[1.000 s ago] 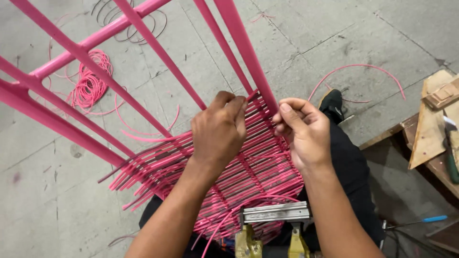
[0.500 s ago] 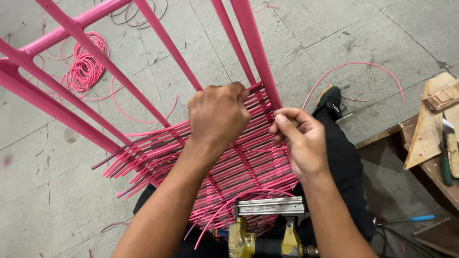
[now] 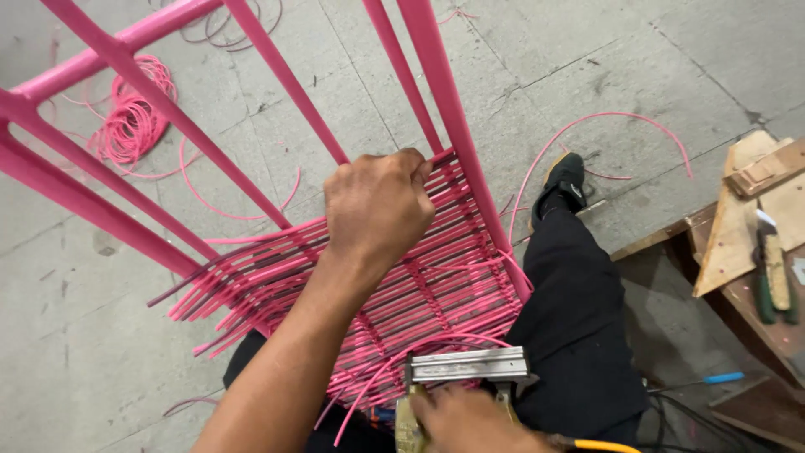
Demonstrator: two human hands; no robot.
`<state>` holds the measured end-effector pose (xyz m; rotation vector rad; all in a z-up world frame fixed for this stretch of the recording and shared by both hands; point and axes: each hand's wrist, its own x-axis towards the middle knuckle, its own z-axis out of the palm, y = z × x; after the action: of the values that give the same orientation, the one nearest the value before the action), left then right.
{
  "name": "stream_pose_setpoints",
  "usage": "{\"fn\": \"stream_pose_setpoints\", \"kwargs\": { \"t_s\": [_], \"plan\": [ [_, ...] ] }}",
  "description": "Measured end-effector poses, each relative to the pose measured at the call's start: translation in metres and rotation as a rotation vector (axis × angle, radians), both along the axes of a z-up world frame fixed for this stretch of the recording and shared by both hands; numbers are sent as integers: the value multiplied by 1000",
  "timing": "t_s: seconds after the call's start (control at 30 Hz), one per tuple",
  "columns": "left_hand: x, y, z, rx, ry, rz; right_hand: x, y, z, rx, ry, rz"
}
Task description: Weaving a pink chair frame with pink plastic or synthetic cord and securing it with a pneumatic staple gun.
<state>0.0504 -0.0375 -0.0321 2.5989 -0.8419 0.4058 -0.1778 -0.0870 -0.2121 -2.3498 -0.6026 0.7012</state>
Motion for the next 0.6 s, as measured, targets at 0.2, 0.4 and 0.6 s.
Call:
{"fn": "stream_pose_setpoints", "kwargs": {
  "t_s": [0.2, 0.4, 0.6],
  "plan": [
    [1, 1, 2, 52, -40, 10, -45, 28, -94, -270, -335, 24],
    [4, 1, 5, 142, 59, -6, -36, 17, -88, -390, 44, 119],
    [6, 1, 3, 71, 29, -20, -3, -10, 6, -403, 294, 47]
  ]
}}
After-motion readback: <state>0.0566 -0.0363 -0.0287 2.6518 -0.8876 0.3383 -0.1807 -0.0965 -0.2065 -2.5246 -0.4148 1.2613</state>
